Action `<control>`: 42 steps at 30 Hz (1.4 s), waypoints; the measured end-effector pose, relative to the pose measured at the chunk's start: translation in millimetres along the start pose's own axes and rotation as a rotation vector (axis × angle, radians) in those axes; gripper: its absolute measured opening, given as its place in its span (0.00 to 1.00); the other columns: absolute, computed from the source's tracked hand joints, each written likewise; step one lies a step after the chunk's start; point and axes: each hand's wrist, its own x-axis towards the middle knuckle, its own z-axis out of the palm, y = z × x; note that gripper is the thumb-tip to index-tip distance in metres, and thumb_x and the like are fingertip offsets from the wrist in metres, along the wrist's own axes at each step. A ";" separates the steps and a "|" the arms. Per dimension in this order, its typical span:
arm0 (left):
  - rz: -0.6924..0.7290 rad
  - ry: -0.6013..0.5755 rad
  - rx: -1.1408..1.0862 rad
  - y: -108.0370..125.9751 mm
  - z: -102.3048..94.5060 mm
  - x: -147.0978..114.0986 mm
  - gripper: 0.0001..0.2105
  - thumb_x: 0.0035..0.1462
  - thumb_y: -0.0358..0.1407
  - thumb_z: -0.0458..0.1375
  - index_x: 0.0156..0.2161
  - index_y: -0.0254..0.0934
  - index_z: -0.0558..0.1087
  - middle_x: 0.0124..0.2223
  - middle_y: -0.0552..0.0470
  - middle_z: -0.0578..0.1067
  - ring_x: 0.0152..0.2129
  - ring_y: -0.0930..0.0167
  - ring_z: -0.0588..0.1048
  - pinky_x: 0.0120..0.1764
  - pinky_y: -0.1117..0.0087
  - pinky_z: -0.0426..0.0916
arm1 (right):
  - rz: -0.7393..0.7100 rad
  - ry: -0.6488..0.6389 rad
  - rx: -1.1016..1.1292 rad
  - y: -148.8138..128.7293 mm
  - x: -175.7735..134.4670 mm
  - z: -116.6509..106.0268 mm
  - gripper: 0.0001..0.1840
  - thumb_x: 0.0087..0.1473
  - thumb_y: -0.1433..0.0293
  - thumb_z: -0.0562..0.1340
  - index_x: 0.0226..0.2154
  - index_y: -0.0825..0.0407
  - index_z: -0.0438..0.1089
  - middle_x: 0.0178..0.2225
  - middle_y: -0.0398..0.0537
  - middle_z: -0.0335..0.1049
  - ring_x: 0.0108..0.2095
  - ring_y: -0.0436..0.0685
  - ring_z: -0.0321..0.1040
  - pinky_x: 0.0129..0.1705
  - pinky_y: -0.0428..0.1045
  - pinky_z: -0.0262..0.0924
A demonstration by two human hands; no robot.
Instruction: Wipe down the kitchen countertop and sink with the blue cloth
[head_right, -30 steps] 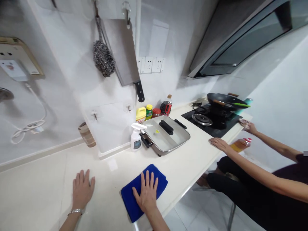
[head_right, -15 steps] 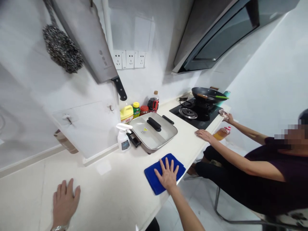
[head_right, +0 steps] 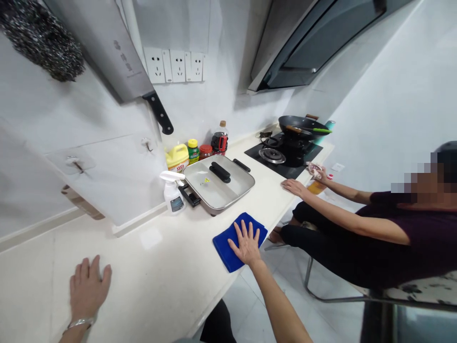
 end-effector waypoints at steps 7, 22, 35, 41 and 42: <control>0.026 0.013 0.008 2.1 -3.1 -0.3 0.33 0.65 0.47 0.36 0.64 0.24 0.61 0.67 0.26 0.56 0.66 0.47 0.51 0.63 0.45 0.50 | -0.041 0.003 0.055 -47.6 -38.9 -25.4 0.39 0.63 0.48 0.50 0.70 0.47 0.46 0.72 0.53 0.31 0.69 0.77 0.23 0.65 0.76 0.29; 0.015 0.026 0.000 1.0 -3.9 -1.8 0.32 0.65 0.46 0.37 0.63 0.25 0.63 0.66 0.25 0.57 0.66 0.47 0.52 0.63 0.46 0.50 | -0.055 0.044 0.297 -163.1 -130.6 -52.7 0.36 0.64 0.47 0.50 0.69 0.41 0.47 0.71 0.49 0.32 0.69 0.78 0.26 0.64 0.79 0.29; 0.029 0.017 0.024 6.5 -5.8 0.3 0.33 0.65 0.47 0.38 0.64 0.25 0.61 0.67 0.25 0.57 0.66 0.47 0.53 0.63 0.45 0.51 | -0.010 0.044 0.212 -55.5 -75.3 -36.6 0.34 0.63 0.49 0.53 0.67 0.40 0.53 0.70 0.44 0.41 0.69 0.71 0.31 0.66 0.75 0.28; 0.004 -0.013 0.030 6.4 -3.5 -0.6 0.32 0.66 0.47 0.38 0.65 0.26 0.61 0.68 0.27 0.56 0.67 0.50 0.50 0.64 0.46 0.49 | 0.071 -0.026 0.069 -1.7 -32.0 -13.9 0.34 0.65 0.48 0.48 0.69 0.40 0.48 0.71 0.41 0.38 0.70 0.67 0.27 0.67 0.71 0.28; 0.002 -0.010 0.031 6.2 -3.0 -0.7 0.32 0.66 0.47 0.38 0.65 0.26 0.60 0.68 0.27 0.55 0.68 0.50 0.49 0.64 0.46 0.48 | 0.092 -0.036 0.042 3.3 -25.1 -11.0 0.34 0.65 0.48 0.47 0.69 0.40 0.47 0.71 0.41 0.38 0.70 0.67 0.27 0.67 0.71 0.29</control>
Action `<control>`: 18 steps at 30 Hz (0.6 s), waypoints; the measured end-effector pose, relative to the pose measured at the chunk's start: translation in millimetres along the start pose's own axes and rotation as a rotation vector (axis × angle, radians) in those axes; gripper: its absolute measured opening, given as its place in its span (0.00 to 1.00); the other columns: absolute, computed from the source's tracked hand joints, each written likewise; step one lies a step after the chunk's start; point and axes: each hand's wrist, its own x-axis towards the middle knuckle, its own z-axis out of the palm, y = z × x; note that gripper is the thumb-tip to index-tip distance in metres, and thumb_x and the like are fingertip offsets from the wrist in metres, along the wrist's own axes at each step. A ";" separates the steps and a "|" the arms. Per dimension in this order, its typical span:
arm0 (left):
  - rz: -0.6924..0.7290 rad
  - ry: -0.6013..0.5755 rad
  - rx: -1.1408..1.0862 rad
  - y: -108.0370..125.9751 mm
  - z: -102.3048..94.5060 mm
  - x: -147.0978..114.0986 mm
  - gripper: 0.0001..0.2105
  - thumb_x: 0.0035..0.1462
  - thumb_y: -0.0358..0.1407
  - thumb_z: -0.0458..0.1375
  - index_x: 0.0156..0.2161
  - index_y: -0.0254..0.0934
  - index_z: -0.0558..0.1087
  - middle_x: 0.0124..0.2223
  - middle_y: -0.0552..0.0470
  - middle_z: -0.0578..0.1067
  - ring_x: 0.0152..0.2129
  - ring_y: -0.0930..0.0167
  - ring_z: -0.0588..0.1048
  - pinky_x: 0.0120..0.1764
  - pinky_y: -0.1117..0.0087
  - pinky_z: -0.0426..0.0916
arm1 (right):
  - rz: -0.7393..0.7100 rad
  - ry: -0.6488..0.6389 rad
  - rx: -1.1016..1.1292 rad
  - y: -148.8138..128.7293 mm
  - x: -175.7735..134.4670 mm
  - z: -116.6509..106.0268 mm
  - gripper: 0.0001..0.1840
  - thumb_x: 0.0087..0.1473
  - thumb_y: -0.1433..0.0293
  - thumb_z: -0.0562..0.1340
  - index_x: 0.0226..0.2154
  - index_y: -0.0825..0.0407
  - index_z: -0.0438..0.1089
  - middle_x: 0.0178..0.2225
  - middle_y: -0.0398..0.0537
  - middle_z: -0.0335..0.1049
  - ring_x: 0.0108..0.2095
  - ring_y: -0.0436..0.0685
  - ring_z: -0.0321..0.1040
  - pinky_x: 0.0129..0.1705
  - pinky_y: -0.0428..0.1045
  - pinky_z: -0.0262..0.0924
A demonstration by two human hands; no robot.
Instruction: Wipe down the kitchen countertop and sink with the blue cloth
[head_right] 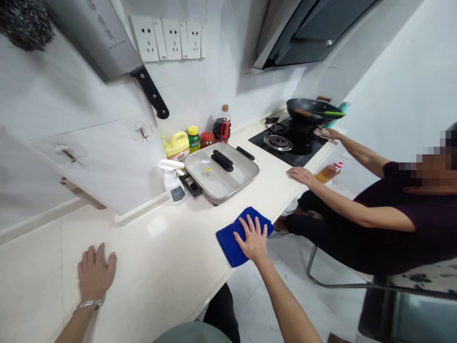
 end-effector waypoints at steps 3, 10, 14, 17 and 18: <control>-0.008 -0.006 0.005 -1.6 2.2 0.1 0.31 0.66 0.47 0.38 0.65 0.26 0.59 0.69 0.27 0.54 0.68 0.51 0.48 0.65 0.46 0.47 | 0.063 -0.013 -0.062 5.8 21.3 5.4 0.35 0.65 0.48 0.44 0.70 0.42 0.45 0.71 0.44 0.37 0.69 0.68 0.27 0.66 0.71 0.31; -0.013 -0.039 0.003 -7.4 6.3 -0.4 0.32 0.66 0.46 0.38 0.66 0.25 0.59 0.69 0.27 0.53 0.69 0.51 0.47 0.66 0.46 0.46 | 0.180 -0.018 -0.089 -5.0 48.8 10.7 0.37 0.65 0.48 0.41 0.70 0.45 0.43 0.71 0.49 0.36 0.69 0.72 0.28 0.64 0.74 0.33; -0.025 -0.055 -0.006 -9.5 6.2 -0.8 0.31 0.66 0.45 0.39 0.66 0.25 0.59 0.70 0.28 0.53 0.69 0.51 0.46 0.66 0.46 0.45 | 0.205 -0.027 -0.080 -22.1 35.3 7.9 0.36 0.66 0.50 0.40 0.70 0.47 0.44 0.71 0.51 0.37 0.69 0.73 0.28 0.64 0.75 0.32; -0.028 -0.076 -0.038 -12.3 6.3 -1.5 0.32 0.66 0.46 0.40 0.66 0.25 0.58 0.70 0.27 0.51 0.69 0.50 0.46 0.66 0.46 0.43 | 0.185 -0.024 -0.074 -38.6 13.0 2.7 0.35 0.66 0.51 0.40 0.70 0.47 0.46 0.71 0.51 0.37 0.69 0.74 0.29 0.64 0.75 0.31; -0.026 -0.076 -0.056 -13.4 6.3 -2.3 0.32 0.66 0.46 0.41 0.66 0.25 0.58 0.70 0.27 0.51 0.69 0.50 0.45 0.67 0.46 0.42 | 0.167 -0.011 -0.073 -44.3 4.2 0.8 0.35 0.66 0.51 0.41 0.69 0.47 0.46 0.71 0.51 0.37 0.69 0.74 0.29 0.64 0.76 0.31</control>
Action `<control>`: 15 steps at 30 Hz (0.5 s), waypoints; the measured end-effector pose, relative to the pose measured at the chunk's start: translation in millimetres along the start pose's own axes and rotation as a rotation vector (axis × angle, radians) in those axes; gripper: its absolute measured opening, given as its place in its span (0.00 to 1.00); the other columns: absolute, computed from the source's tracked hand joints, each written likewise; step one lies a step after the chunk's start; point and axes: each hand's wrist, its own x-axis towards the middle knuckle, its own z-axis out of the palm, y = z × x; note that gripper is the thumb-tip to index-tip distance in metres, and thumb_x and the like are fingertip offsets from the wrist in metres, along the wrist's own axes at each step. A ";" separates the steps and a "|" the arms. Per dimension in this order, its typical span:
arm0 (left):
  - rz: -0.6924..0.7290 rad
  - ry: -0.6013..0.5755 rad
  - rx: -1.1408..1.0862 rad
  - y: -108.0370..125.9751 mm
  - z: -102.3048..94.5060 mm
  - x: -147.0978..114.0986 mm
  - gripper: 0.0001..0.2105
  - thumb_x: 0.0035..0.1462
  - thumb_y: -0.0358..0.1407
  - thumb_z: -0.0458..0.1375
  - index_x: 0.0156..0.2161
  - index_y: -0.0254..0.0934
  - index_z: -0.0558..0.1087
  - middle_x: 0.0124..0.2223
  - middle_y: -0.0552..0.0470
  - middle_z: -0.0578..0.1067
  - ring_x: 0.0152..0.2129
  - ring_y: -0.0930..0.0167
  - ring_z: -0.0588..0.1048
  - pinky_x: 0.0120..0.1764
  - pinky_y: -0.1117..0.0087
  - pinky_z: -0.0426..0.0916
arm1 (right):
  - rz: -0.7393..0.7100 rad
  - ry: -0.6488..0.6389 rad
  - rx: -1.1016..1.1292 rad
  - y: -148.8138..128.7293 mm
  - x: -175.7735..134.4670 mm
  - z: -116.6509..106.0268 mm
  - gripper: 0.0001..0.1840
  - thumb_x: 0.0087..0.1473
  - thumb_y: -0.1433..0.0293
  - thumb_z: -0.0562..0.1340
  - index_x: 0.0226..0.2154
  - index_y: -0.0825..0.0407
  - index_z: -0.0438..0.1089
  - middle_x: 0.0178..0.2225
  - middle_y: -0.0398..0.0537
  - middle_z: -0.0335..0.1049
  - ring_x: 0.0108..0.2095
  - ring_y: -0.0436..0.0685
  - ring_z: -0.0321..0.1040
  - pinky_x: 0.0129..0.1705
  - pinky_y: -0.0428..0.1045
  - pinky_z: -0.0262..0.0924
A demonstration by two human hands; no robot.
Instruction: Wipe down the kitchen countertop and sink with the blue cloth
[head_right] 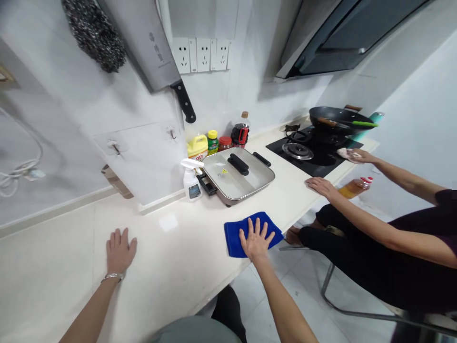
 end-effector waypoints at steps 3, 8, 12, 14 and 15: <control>0.014 0.001 -0.072 -2.8 -1.7 -6.0 0.31 0.65 0.46 0.44 0.65 0.24 0.61 0.70 0.29 0.53 0.69 0.51 0.44 0.67 0.48 0.42 | -0.052 0.055 0.014 -12.3 -29.8 -5.6 0.35 0.66 0.52 0.42 0.69 0.49 0.48 0.71 0.52 0.38 0.69 0.74 0.28 0.64 0.76 0.30; 0.153 0.078 -0.326 5.6 -10.7 -35.2 0.25 0.66 0.42 0.44 0.59 0.29 0.68 0.67 0.38 0.62 0.69 0.60 0.47 0.67 0.50 0.49 | -0.119 0.123 0.049 -41.7 -77.9 -17.4 0.34 0.66 0.55 0.44 0.68 0.52 0.51 0.70 0.57 0.39 0.69 0.76 0.28 0.64 0.77 0.29; 0.447 -0.019 -0.566 43.5 -19.4 -78.4 0.18 0.67 0.38 0.46 0.58 0.39 0.69 0.62 0.46 0.70 0.65 0.64 0.59 0.65 0.48 0.59 | -0.147 0.138 0.059 -76.9 -116.1 -30.4 0.33 0.66 0.56 0.46 0.68 0.52 0.52 0.70 0.59 0.38 0.69 0.78 0.27 0.63 0.78 0.29; 0.596 -0.115 -0.643 75.0 -21.5 -105.1 0.19 0.68 0.35 0.45 0.60 0.41 0.67 0.61 0.48 0.71 0.64 0.67 0.62 0.64 0.52 0.61 | -0.162 0.129 0.073 -94.7 -133.8 -34.6 0.33 0.66 0.56 0.47 0.68 0.52 0.52 0.70 0.60 0.37 0.69 0.78 0.26 0.63 0.79 0.29; 0.669 -0.173 -0.660 92.6 -21.3 -118.6 0.19 0.68 0.34 0.45 0.61 0.42 0.66 0.62 0.49 0.70 0.64 0.68 0.61 0.65 0.54 0.61 | -0.173 0.120 0.082 -102.3 -141.7 -35.6 0.33 0.65 0.56 0.48 0.68 0.52 0.51 0.71 0.60 0.36 0.69 0.79 0.26 0.63 0.79 0.28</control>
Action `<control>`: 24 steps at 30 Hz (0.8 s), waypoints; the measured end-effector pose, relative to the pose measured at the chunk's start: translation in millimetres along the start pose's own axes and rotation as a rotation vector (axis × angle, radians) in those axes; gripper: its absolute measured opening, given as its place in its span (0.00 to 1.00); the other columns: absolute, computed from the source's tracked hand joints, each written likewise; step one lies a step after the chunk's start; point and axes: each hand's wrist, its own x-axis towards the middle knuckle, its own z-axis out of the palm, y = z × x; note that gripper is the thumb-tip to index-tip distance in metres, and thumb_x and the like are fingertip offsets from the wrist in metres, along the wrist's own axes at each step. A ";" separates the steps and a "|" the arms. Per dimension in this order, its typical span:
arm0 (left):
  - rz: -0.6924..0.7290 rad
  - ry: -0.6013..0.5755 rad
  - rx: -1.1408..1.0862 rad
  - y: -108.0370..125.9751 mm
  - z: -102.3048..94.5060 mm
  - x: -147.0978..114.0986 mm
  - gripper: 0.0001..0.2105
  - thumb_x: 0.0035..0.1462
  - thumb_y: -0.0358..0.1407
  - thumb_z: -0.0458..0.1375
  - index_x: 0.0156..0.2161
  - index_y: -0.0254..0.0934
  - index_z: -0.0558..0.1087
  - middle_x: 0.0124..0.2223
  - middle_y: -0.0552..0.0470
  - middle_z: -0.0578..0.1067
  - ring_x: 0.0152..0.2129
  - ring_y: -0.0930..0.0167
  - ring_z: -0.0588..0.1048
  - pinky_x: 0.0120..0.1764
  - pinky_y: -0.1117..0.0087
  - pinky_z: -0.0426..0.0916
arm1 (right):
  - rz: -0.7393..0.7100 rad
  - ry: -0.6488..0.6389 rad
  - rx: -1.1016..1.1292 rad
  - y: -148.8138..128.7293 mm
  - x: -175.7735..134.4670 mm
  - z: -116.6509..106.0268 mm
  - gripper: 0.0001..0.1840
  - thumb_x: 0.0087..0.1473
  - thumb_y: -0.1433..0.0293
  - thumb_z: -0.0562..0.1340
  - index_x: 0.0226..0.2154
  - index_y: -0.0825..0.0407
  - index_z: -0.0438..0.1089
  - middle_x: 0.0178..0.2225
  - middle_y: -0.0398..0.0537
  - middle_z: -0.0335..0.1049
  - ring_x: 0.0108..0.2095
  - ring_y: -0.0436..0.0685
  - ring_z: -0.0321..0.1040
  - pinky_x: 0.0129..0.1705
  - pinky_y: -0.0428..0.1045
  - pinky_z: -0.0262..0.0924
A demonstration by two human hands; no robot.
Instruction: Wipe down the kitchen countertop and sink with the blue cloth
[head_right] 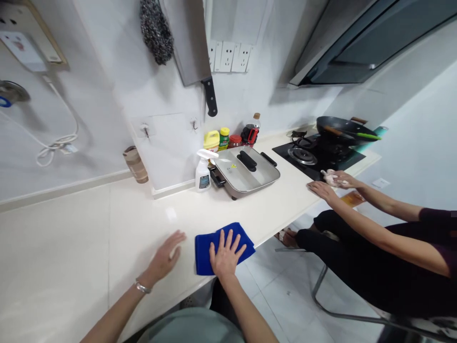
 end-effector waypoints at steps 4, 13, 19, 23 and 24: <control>0.059 -0.148 -0.043 52.4 57.1 4.4 0.24 0.67 0.36 0.48 0.67 0.39 0.57 0.67 0.45 0.63 0.66 0.67 0.58 0.65 0.57 0.61 | -0.028 -0.084 0.071 -14.1 -16.6 0.6 0.35 0.63 0.56 0.52 0.68 0.51 0.52 0.71 0.58 0.37 0.69 0.78 0.25 0.63 0.79 0.29; 0.047 -0.105 0.391 61.5 100.1 -13.4 0.28 0.68 0.39 0.48 0.70 0.37 0.49 0.73 0.44 0.47 0.70 0.56 0.41 0.66 0.48 0.54 | -0.383 0.020 0.302 74.6 4.6 -0.3 0.27 0.68 0.63 0.44 0.67 0.50 0.54 0.67 0.49 0.52 0.68 0.61 0.43 0.66 0.65 0.42; -0.035 -0.047 0.555 63.8 108.2 -31.0 0.33 0.67 0.41 0.48 0.71 0.33 0.44 0.73 0.41 0.46 0.70 0.56 0.41 0.66 0.49 0.55 | -0.524 0.070 0.316 98.8 12.2 10.7 0.30 0.68 0.59 0.47 0.68 0.52 0.51 0.69 0.49 0.45 0.69 0.66 0.36 0.66 0.65 0.43; -0.092 -0.060 0.577 70.9 104.4 -42.0 0.33 0.67 0.41 0.50 0.71 0.34 0.44 0.73 0.42 0.48 0.70 0.57 0.42 0.66 0.50 0.56 | -0.484 0.084 0.324 92.8 -0.3 9.8 0.30 0.68 0.60 0.47 0.68 0.51 0.50 0.70 0.49 0.44 0.69 0.67 0.36 0.66 0.67 0.42; -0.107 -0.056 0.581 73.4 102.8 -44.8 0.33 0.67 0.41 0.50 0.71 0.35 0.44 0.73 0.42 0.48 0.70 0.57 0.42 0.66 0.49 0.56 | -0.490 0.084 0.324 90.6 -3.3 8.6 0.30 0.68 0.60 0.47 0.68 0.51 0.50 0.70 0.49 0.44 0.69 0.67 0.36 0.66 0.68 0.42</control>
